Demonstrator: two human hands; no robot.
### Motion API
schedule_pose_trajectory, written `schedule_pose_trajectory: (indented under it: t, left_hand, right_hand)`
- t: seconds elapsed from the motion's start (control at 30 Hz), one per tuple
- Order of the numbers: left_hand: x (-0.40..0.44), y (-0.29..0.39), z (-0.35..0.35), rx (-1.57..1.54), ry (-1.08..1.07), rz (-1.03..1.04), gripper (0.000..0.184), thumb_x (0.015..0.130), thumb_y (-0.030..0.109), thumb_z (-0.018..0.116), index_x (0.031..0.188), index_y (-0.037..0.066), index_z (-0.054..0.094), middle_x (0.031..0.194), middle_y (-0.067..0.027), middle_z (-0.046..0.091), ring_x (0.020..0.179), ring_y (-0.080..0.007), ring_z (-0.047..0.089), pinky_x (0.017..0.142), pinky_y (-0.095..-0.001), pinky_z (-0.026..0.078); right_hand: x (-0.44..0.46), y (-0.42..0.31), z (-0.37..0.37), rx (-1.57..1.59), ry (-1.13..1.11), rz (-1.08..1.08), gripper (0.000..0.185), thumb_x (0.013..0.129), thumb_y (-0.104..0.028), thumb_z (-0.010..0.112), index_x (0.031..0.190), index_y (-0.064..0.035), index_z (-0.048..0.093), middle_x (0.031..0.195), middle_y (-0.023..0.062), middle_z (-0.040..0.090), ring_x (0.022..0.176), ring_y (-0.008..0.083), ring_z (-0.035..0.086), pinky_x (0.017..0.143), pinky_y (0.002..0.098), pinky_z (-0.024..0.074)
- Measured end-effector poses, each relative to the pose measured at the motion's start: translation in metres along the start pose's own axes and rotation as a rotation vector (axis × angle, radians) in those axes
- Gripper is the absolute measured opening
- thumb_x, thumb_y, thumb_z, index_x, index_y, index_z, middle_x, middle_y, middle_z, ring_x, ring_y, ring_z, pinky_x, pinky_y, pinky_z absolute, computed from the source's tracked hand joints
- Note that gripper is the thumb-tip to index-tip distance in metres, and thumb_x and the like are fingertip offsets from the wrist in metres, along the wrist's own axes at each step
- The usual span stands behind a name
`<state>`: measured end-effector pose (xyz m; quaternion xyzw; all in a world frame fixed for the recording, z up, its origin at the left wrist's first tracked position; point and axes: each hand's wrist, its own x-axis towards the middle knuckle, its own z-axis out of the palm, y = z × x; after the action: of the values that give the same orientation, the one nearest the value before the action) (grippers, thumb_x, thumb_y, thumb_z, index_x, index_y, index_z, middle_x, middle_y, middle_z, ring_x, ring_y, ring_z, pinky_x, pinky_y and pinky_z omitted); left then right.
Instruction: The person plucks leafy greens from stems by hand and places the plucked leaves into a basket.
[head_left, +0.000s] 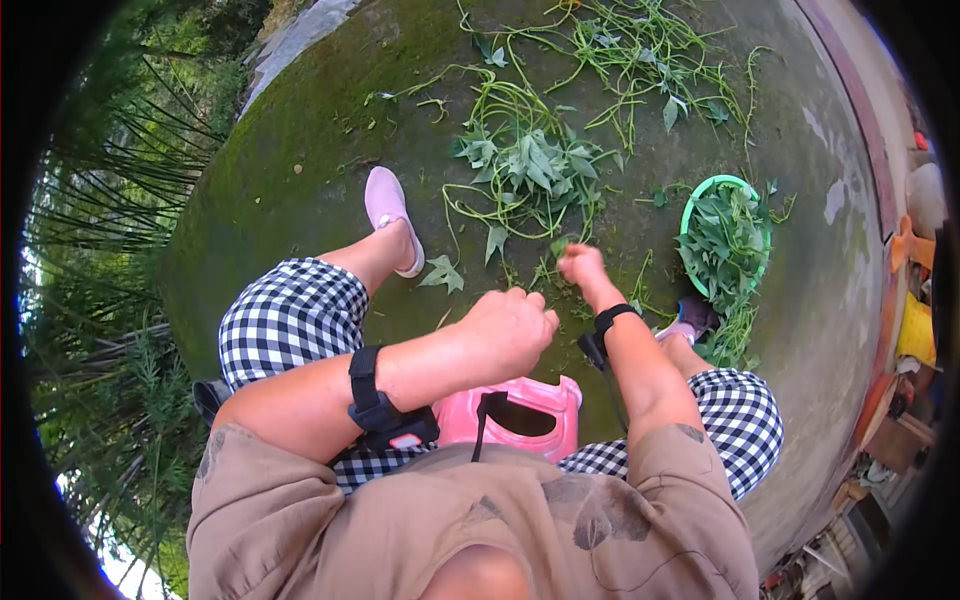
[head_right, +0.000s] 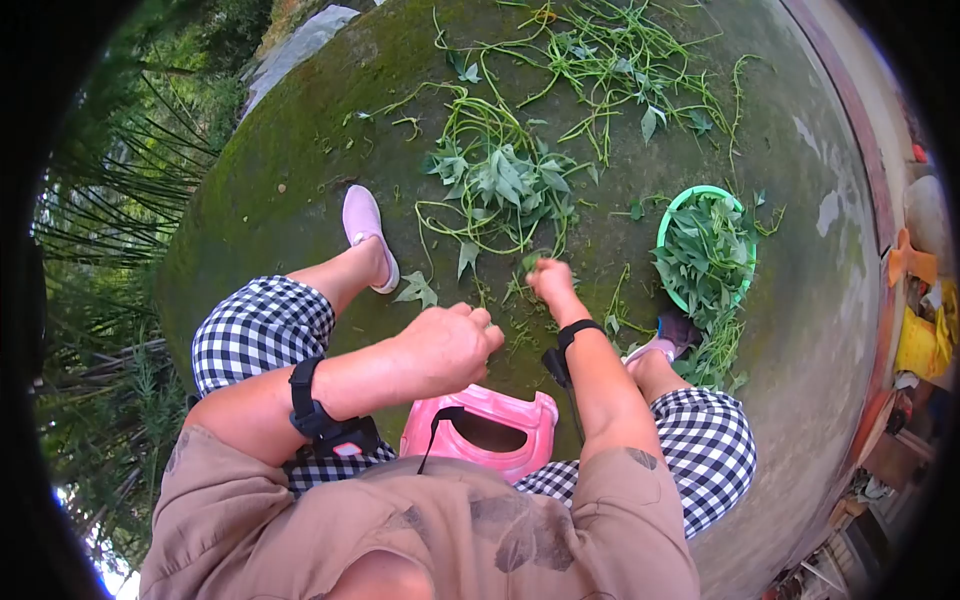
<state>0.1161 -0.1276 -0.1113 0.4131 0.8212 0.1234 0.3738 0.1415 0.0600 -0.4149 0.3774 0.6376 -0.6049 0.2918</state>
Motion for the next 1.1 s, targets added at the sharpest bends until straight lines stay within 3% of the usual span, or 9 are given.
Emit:
schedule_pose_trajectory:
  t: [0.03,0.17,0.27,0.37,0.47,0.63,0.83,0.93,1.1]
  left_hand:
    - [-0.001,0.001,0.001,0.004,-0.004,0.004,0.027,0.073,0.017,0.067,0.095,0.002,0.063,0.094,-0.0149,0.061,0.091,-0.032,0.061,0.074,-0.0428,0.053]
    - [0.002,-0.002,-0.006,-0.004,0.078,0.015,0.019,0.073,0.014,0.063,0.087,0.002,0.064,0.09,-0.0166,0.063,0.087,-0.0343,0.063,0.072,-0.0447,0.053]
    - [0.011,-0.005,-0.016,-0.135,0.198,-0.026,0.01,0.071,0.009,0.059,0.073,0.0,0.064,0.075,-0.0182,0.065,0.076,-0.0374,0.065,0.069,-0.0476,0.053]
    - [0.028,-0.022,-0.02,-0.523,0.483,-0.049,0.015,0.073,0.012,0.063,0.079,0.0,0.068,0.069,-0.0139,0.066,0.064,-0.0262,0.065,0.059,-0.04,0.051]
    - [0.019,-0.015,-0.048,-1.236,0.446,-0.189,0.018,0.08,0.02,0.068,0.086,0.004,0.072,0.072,-0.0023,0.065,0.062,-0.0108,0.059,0.053,-0.027,0.048]
    - [-0.003,0.014,-0.063,-1.423,0.469,0.003,0.02,0.084,0.025,0.07,0.083,0.004,0.071,0.072,-0.0022,0.066,0.06,-0.0095,0.058,0.053,-0.0247,0.047]
    - [-0.041,0.035,-0.056,-1.285,0.519,0.127,0.02,0.09,0.021,0.064,0.092,0.003,0.07,0.062,0.0006,0.058,0.054,-0.0072,0.053,0.052,-0.0235,0.044]
    - [-0.061,0.026,-0.058,-1.266,0.514,0.182,0.024,0.096,0.02,0.055,0.105,0.002,0.067,0.06,0.0032,0.053,0.053,-0.0058,0.048,0.051,-0.0216,0.044]
    - [-0.065,0.022,-0.058,-1.225,0.554,0.111,0.022,0.097,0.02,0.053,0.1,0.002,0.066,0.07,0.0,0.058,0.056,-0.0097,0.056,0.055,-0.0248,0.051]
  right_hand:
    - [0.009,0.0,-0.002,0.072,0.076,-0.1,0.036,0.073,0.003,0.072,0.108,0.0019,0.067,0.077,0.005,0.066,0.069,0.0147,0.06,0.06,0.0304,0.0488]
    - [-0.009,-0.069,-0.034,-0.154,0.377,-0.578,0.022,0.072,-0.003,0.069,0.094,-0.0016,0.072,0.088,0.0108,0.069,0.08,0.0192,0.066,0.076,0.0304,0.0518]
    - [-0.08,-0.151,-0.052,-0.087,0.386,-0.741,0.02,0.076,-0.001,0.064,0.095,-0.0017,0.071,0.086,0.01,0.066,0.074,0.0188,0.063,0.071,0.0279,0.0506]
    - [-0.173,-0.203,-0.055,-0.058,0.351,-0.892,0.021,0.077,0.003,0.063,0.097,-0.0009,0.069,0.084,0.0076,0.062,0.07,0.0158,0.059,0.065,0.0247,0.0478]
    - [-0.27,-0.215,-0.047,-0.346,0.432,-1.155,0.019,0.078,0.004,0.062,0.095,-0.0003,0.068,0.085,0.0086,0.06,0.072,0.0175,0.059,0.064,0.0269,0.0475]
    - [-0.358,-0.154,-0.015,-0.719,0.464,-1.473,0.02,0.077,0.002,0.065,0.097,-0.0019,0.065,0.087,0.0143,0.058,0.079,0.0301,0.06,0.068,0.0374,0.0497]
    - [-0.397,-0.136,0.004,-0.497,0.249,-1.425,0.023,0.078,0.001,0.066,0.1,-0.0033,0.064,0.081,0.0123,0.06,0.07,0.0284,0.061,0.061,0.0358,0.0485]
    - [-0.394,-0.153,-0.023,-0.33,0.414,-1.397,0.016,0.082,-0.002,0.067,0.098,-0.0033,0.065,0.077,0.0103,0.062,0.061,0.0215,0.059,0.057,0.031,0.0465]
    - [-0.375,-0.177,-0.077,-0.216,0.656,-1.28,0.011,0.083,-0.002,0.065,0.094,-0.0028,0.065,0.076,0.0086,0.063,0.062,0.0183,0.06,0.058,0.0295,0.0468]
